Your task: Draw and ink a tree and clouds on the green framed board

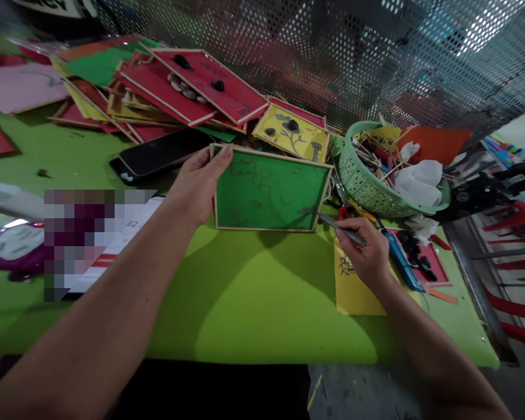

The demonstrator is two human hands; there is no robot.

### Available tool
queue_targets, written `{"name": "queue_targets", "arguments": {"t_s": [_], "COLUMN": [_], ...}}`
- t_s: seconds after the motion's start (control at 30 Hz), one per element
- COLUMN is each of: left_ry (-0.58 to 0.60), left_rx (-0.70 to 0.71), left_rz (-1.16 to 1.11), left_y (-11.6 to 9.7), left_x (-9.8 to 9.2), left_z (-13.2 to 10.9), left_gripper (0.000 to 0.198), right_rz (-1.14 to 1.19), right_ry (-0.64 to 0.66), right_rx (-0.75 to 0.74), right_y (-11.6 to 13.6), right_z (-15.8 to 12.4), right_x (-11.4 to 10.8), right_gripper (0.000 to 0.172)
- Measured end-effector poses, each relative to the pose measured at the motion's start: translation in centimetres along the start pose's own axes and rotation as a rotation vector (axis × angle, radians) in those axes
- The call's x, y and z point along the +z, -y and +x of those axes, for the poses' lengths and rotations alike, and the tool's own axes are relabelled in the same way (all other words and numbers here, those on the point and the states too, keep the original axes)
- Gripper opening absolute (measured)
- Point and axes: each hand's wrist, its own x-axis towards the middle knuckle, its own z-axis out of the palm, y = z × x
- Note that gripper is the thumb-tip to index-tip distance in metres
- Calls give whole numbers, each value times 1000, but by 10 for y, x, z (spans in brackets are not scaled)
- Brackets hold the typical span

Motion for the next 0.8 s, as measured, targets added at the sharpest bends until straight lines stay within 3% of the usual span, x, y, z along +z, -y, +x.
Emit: {"name": "queue_targets", "arguments": {"t_s": [0.8], "left_ry": [21], "left_rx": [10], "left_rz": [-14], "left_y": [3], "left_x": [-1], "left_z": [0], "left_gripper": [27], "right_rz": [-68], "right_ry": [-1], "right_rx": [-71], "right_y": [3], "right_z": [-1], "right_x": [1], "right_gripper": [7]}}
